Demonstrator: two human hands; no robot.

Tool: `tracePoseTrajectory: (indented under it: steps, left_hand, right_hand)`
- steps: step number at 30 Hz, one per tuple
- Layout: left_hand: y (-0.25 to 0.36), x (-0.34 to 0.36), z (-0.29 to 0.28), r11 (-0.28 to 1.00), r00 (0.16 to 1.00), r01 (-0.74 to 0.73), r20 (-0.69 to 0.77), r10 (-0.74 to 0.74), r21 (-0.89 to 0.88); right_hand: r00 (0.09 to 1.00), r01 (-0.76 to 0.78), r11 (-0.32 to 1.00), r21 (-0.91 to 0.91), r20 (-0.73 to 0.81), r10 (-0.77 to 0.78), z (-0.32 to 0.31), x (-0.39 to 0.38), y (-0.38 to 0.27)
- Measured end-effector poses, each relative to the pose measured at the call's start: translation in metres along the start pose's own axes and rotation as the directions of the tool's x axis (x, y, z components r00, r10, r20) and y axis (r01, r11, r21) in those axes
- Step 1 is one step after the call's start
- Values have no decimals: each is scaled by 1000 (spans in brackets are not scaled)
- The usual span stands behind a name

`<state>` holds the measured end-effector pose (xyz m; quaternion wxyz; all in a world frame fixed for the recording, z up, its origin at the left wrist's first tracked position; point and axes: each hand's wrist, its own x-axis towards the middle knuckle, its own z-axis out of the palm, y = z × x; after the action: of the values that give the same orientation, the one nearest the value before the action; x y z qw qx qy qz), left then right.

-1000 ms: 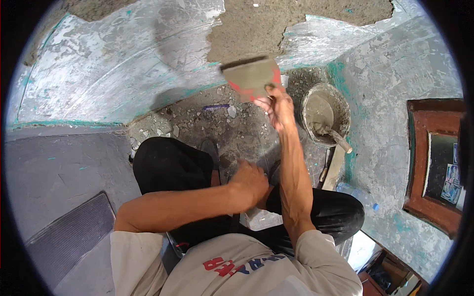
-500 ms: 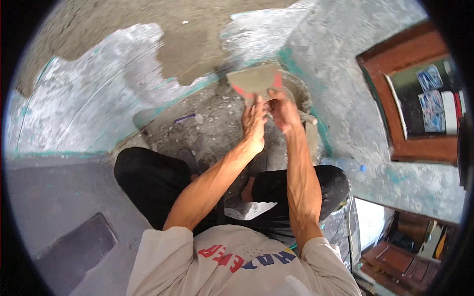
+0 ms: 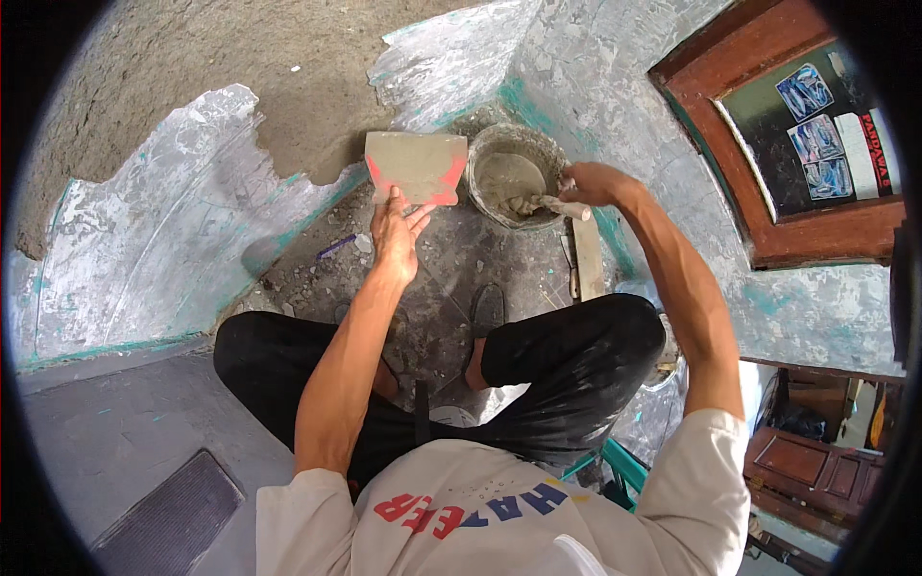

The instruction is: Applying plaster or cement mixture to a damaged wall using a trowel and spray bottle.

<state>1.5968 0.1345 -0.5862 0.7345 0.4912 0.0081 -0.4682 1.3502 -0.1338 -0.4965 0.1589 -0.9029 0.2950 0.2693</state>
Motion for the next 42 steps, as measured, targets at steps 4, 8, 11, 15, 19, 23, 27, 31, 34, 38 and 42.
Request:
tracePoseTrajectory:
  steps: [4,8,11,15,19,23,27,31,34,38,42]
  left_hand:
    - [-8,-5,-17,1000,999,2,44,-2,-11]
    - [-53,-10,-22,993,988,117,101,-118,18]
    - [-63,-1,-33,986,986,138,77,-145,92]
    - [-71,23,-54,987,998,59,4,-61,151]
    - [-73,32,-38,978,998,12,-63,1,209]
    - [-71,34,-38,987,998,25,-61,-15,157]
    - [-76,35,-38,994,995,21,-99,-11,105]
    - [-74,33,-33,991,998,37,-54,-30,128]
    - [-74,31,-35,987,997,49,-58,-41,152]
    - [-86,32,-27,988,998,43,-46,-37,150]
    - [-81,27,-24,990,998,50,-39,-45,135]
  right_hand:
    - [996,-9,1000,-16,-90,8,56,18,15]
    - [993,-117,992,41,-28,118,97,34,34]
    - [967,-250,968,-30,-51,248,122,47,25]
    - [915,-336,940,-61,-259,311,95,56,-7]
    - [842,-385,911,-147,-460,282,75,24,-3]
    - [803,-417,898,-138,-518,293,81,41,3]
    - [809,-427,901,82,-410,421,119,79,-3]
    - [845,-387,905,177,-325,425,123,76,-15]
    - [856,-354,896,268,-294,426,112,65,-13]
    - [885,-253,868,427,-261,386,117,52,24]
    - [906,-157,857,491,-274,322,119,53,37]
